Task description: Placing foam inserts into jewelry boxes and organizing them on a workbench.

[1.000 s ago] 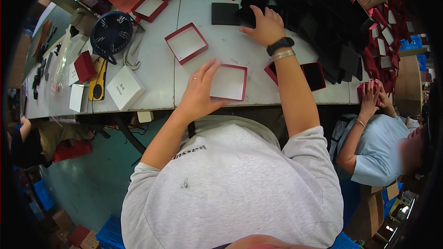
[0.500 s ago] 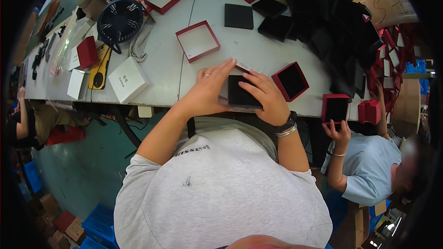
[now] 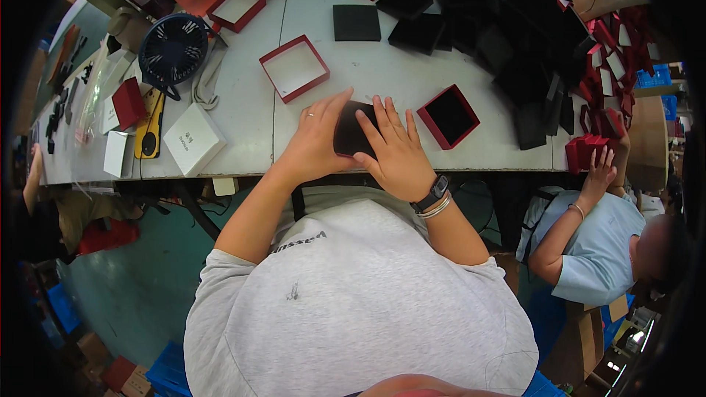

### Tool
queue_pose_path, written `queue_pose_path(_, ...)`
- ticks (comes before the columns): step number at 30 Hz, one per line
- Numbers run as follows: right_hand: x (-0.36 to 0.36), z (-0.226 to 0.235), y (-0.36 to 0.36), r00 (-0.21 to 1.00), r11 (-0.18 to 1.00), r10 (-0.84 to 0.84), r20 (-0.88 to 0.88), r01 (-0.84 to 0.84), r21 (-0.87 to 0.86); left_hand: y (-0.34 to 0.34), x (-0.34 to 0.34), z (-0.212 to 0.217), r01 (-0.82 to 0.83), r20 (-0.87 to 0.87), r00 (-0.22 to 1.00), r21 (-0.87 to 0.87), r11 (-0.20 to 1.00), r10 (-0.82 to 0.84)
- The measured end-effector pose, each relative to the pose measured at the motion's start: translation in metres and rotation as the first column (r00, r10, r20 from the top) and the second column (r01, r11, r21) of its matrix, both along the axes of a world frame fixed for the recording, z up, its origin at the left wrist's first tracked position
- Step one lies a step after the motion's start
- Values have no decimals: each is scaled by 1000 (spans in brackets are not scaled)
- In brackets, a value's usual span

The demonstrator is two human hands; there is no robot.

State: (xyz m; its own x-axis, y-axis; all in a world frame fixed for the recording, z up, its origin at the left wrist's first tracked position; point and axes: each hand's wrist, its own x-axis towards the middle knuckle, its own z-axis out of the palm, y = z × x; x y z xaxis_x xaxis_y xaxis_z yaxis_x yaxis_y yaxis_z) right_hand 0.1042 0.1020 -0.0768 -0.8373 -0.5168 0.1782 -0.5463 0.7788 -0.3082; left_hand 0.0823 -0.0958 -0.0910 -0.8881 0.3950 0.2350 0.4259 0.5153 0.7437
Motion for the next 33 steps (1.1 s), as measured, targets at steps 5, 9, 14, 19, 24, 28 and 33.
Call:
queue_pose_path(5, 4, -5, 21, 996, 990, 37, -78, -47, -133, 1, 2, 1, -44, -9, 999, -26, 999, 44)
queue_pose_path(9, 20, -11, 16, 991, 994, -32, -133, 17, -112, 2, 1, 0, -42, 25, 999, 24, 999, 41)
queue_pose_path(14, 16, -6, 16, 994, 987, -48, -99, 32, -158, 3, 7, 5, -16, -89, 996, -78, 997, 9)
queue_pose_path(19, 5, 2, 14, 997, 998, -30, -72, 26, -63, -2, 26, 1, -96, -375, 926, -316, 944, -31)
queue_pose_path(24, 0, 5, 24, 994, 997, -14, -110, 22, 76, 2, 27, 26, -35, -284, 950, -508, 861, -129)
queue_pose_path(28, 5, 11, 36, 997, 991, -11, -81, 22, 134, 11, 27, 30, -3, -280, 942, -561, 828, -187)
queue_pose_path(33, 16, 23, 67, 997, 983, -75, -34, 79, 165, 28, 22, 33, 106, -303, 899, -551, 828, -317)
